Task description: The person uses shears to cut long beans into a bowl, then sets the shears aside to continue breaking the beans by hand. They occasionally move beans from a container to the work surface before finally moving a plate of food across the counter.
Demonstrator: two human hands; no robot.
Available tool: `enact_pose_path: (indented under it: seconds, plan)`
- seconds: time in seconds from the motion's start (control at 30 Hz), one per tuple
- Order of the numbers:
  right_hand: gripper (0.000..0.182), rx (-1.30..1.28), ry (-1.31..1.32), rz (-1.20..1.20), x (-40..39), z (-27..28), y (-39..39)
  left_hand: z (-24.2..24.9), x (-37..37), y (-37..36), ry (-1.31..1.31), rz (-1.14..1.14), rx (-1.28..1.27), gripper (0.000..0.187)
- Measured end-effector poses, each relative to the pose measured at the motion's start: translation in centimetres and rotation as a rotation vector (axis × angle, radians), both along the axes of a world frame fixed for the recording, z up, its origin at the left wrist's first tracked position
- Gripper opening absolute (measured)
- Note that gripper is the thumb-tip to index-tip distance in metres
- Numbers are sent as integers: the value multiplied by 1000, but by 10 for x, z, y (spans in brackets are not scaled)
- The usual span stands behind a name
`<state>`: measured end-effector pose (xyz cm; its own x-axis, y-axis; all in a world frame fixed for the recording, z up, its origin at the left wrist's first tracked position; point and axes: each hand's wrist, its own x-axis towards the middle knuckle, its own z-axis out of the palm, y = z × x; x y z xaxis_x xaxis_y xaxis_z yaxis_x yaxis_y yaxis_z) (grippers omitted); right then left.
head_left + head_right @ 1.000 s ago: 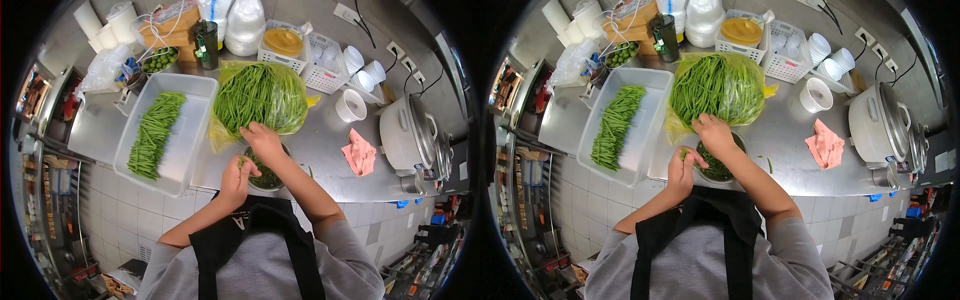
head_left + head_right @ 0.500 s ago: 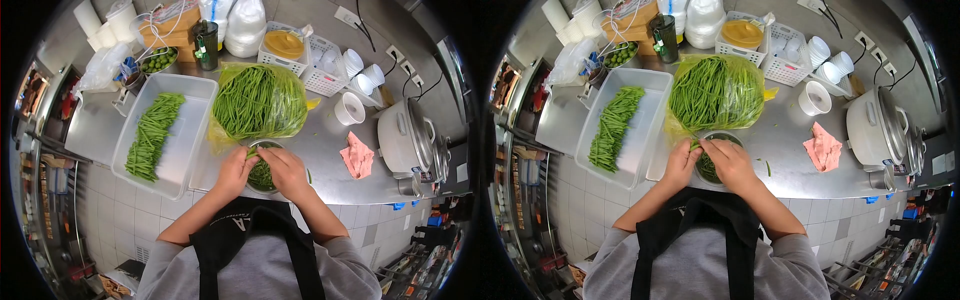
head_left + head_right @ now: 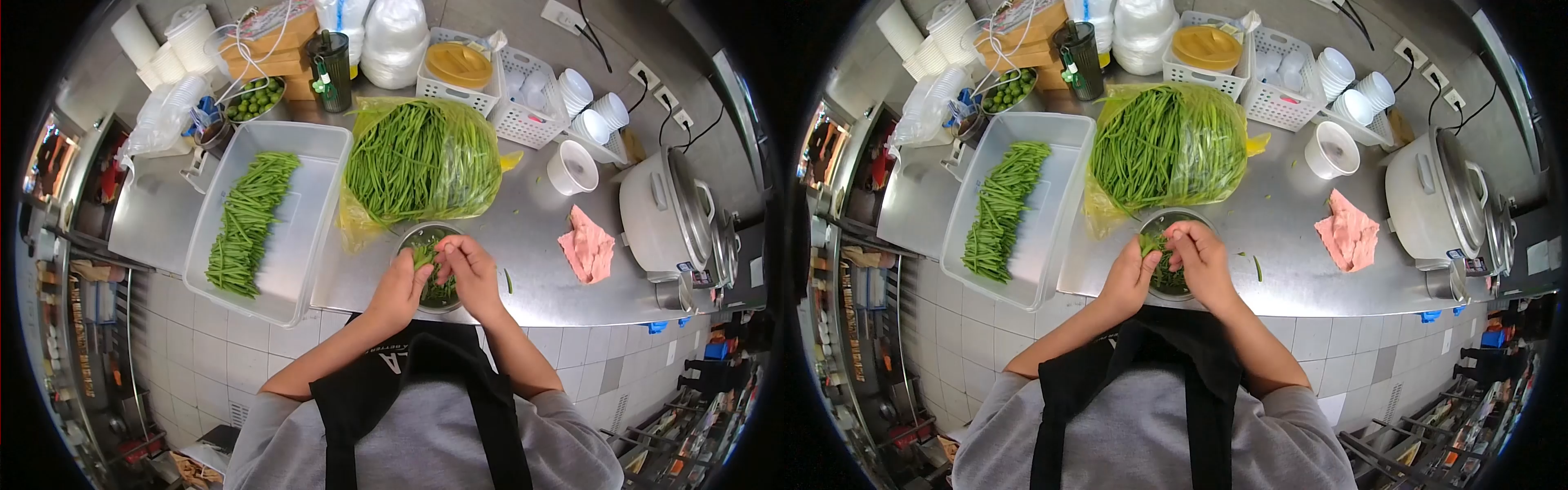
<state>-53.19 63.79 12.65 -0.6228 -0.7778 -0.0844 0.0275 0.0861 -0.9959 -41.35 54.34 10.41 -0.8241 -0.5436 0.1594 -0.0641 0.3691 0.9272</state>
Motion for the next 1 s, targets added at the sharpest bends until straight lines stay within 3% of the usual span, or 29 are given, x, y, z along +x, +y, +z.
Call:
enact_pose_path:
  seconds: [0.03, 0.13, 0.23, 0.53, 0.63, 0.73, 0.83, 0.93, 0.97, 1.0]
  plan:
    - [13, -15, -83, -17, -3, -1, 0, 1, 0, 1, 9, 22, 34, 29]
    - [16, 158, 312, 90, -14, -6, 12, -5, 0, -6, 64, 122, 33, 22]
    - [19, 110, 394, 198, -13, -15, 20, -1, -2, -10, 114, 161, 198, 21]
    - [20, 207, -89, 153, 1, -18, 17, 1, -2, -7, 166, 152, 260, 19]
    - [19, 225, -114, 124, 1, -21, 15, -8, 0, -7, 217, 127, -94, 14]
    - [18, 183, -348, 92, -3, -26, 11, -7, 9, 1, 280, -93, -296, 17]
    - [13, 233, -204, 70, -6, -23, 3, -6, 12, 6, 246, -168, -231, 21]
    - [11, 108, 781, -16, -16, -24, -13, -5, 10, 7, 317, -33, -232, 15]
    - [10, 154, 790, -33, -18, -20, -17, -5, 9, 6, 345, 31, -230, 14]
    - [11, 145, 880, -60, -21, -16, -24, -4, 9, 6, 301, 39, -33, 15]
